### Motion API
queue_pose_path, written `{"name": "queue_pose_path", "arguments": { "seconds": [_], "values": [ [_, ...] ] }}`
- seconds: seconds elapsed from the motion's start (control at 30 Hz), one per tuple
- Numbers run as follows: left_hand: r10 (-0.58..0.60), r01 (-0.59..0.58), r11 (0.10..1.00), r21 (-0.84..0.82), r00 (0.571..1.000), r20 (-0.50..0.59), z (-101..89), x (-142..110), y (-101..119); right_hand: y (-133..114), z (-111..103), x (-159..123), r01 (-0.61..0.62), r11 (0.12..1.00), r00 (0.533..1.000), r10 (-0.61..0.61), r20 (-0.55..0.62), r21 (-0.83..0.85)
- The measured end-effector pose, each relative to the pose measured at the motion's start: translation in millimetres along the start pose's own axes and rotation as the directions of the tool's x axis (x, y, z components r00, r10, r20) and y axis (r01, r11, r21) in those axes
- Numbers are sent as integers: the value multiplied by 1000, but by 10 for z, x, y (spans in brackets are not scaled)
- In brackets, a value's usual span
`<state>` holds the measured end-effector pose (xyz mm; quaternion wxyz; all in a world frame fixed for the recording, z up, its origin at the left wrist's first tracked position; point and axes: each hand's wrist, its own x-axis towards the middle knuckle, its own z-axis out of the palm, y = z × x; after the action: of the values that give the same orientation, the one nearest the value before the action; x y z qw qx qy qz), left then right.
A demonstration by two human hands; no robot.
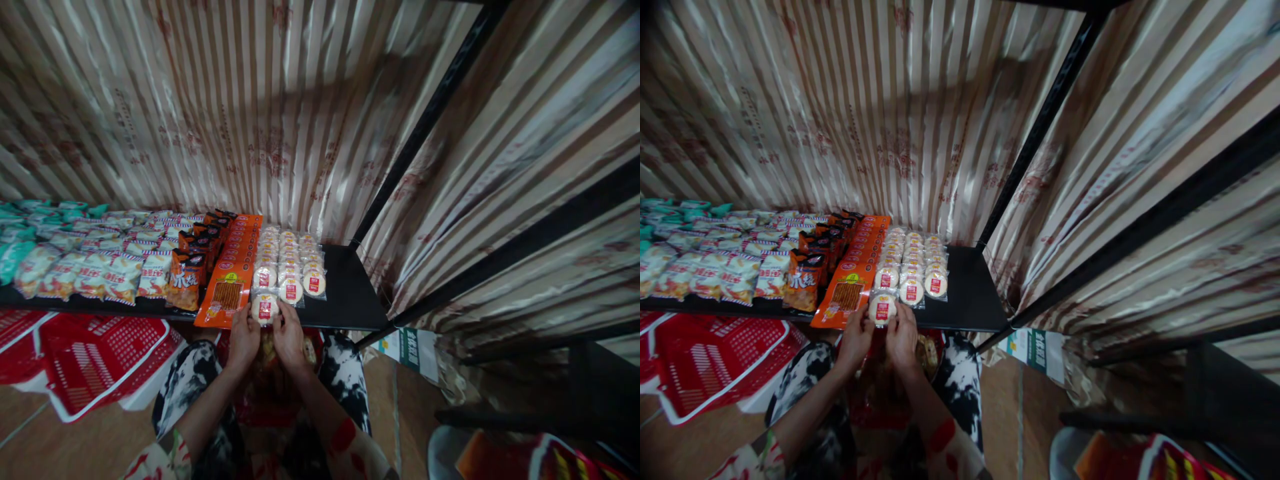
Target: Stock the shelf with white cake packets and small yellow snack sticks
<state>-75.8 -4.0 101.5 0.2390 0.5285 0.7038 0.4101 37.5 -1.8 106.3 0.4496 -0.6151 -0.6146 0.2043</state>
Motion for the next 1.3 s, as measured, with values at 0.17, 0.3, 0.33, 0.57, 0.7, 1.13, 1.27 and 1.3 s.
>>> {"name": "queue_pose_path", "arguments": {
  "seconds": [0.17, 0.3, 0.33, 0.57, 0.7, 1.13, 1.27, 1.3],
  "values": [
    [19, -19, 999, -31, 1000, 5, 25, 50, 55, 29, 124, 39, -51, 998, 999, 51, -1, 22],
    [2, -1, 999, -44, 999, 38, 30, 104, 83, 23, 196, 82, -43, 997, 999, 42, 14, 65],
    [-1, 3, 999, -45, 999, 38, 36, 119, 84, 24, 212, 91, -41, 996, 999, 40, 14, 79],
    [13, -10, 997, -79, 999, 39, 113, 201, 85, 71, 322, 140, -14, 988, 1000, 16, -13, 152],
    [3, -2, 1000, -14, 998, 61, 133, 230, 114, 97, 358, 162, -2, 988, 1000, 1, 1, 158],
    [13, -14, 1000, 21, 996, 92, 158, 322, 129, 100, 381, 271, -9, 996, 999, 5, 40, 90],
    [8, -9, 1000, 14, 996, 85, 180, 341, 98, 113, 395, 289, -5, 996, 999, 1, 50, 88],
    [9, -10, 1000, 14, 996, 85, 184, 346, 91, 115, 398, 293, -6, 996, 999, 1, 52, 86]
  ]
}}
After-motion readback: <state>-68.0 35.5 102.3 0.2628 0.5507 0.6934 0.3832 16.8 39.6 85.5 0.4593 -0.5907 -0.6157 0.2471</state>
